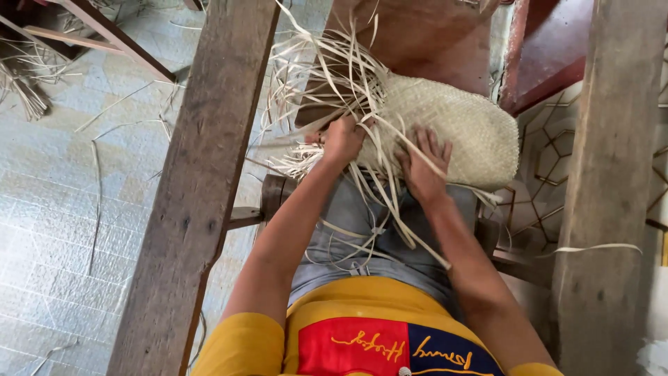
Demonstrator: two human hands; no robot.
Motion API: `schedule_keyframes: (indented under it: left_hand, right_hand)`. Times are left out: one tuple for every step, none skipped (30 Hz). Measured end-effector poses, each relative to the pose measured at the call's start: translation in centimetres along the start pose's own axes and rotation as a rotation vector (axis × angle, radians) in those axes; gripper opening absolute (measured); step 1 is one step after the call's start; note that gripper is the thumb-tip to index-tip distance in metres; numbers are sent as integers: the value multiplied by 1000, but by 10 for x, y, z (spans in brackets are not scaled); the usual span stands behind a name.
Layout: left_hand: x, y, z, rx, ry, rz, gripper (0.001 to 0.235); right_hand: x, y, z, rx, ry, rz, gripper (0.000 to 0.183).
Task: Weaving a mat using dried plant fibers on a wooden frame.
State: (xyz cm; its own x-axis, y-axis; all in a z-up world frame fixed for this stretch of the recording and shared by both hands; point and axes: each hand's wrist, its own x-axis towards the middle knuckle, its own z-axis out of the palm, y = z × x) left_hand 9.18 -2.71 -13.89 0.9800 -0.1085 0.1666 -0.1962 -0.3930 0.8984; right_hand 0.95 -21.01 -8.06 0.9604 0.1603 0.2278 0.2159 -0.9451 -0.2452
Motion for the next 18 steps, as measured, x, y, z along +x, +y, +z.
schedule_keyframes:
  left_hand:
    - [2,-1,3,88,43,36,14]
    - [3,-1,7,176,82,71,16]
    - [4,-2,6,176,73,66,16]
    - [5,-2,5,329,105,153,22]
    - [6,-3,4,481,137,242,31]
    - [12,-1,2,480,131,239,31]
    - [17,1,0,422,183,264,29]
    - [21,2,-2,365,237,286,27]
    - [24,8,-11,364,232,280,27]
    - [25,13,-21,324,246,419,26]
    - [25,18,-30,283,257,557,37]
    - [23,19,-34,282,251,552,37]
    - [21,20,-38,253,214,503,15]
    - [21,23,-42,224,181,460,15]
    - [12,43,-58,222,181,461,15]
    - [5,64,-76,13,-9,234,26]
    - [-3,84,-94,-193,-202,7,39]
    - [-6,72,-101,-189,-195,7,39]
  right_hand:
    - [-1,0,-4,-14,49,11,47]
    - [-3,0,-7,-27,96,25,46]
    - [-4,17,-6,-25,90,33,46]
    - [-4,34,-5,-48,321,-58,49]
    - [-6,50,-4,-73,550,-153,54]
    - [-15,66,-15,-74,545,-148,54]
    - [-25,83,-26,-76,558,53,65]
    - [-35,98,-37,-78,566,253,77]
    - [-41,105,-49,-79,559,255,77]
    - [-48,112,-60,224,338,647,60]
    - [-56,118,-72,536,81,1011,42]
    - [-63,129,-62,534,76,1017,42]
    - [-70,141,-52,882,75,1052,41]
    - [-75,153,-44,1233,79,1063,42]
    - [-78,157,-35,1231,81,1063,42]
    - [-78,161,-26,1283,143,1043,42]
    - [-79,165,-17,1335,206,1022,41]
    - [-74,161,-14,1339,201,1015,41]
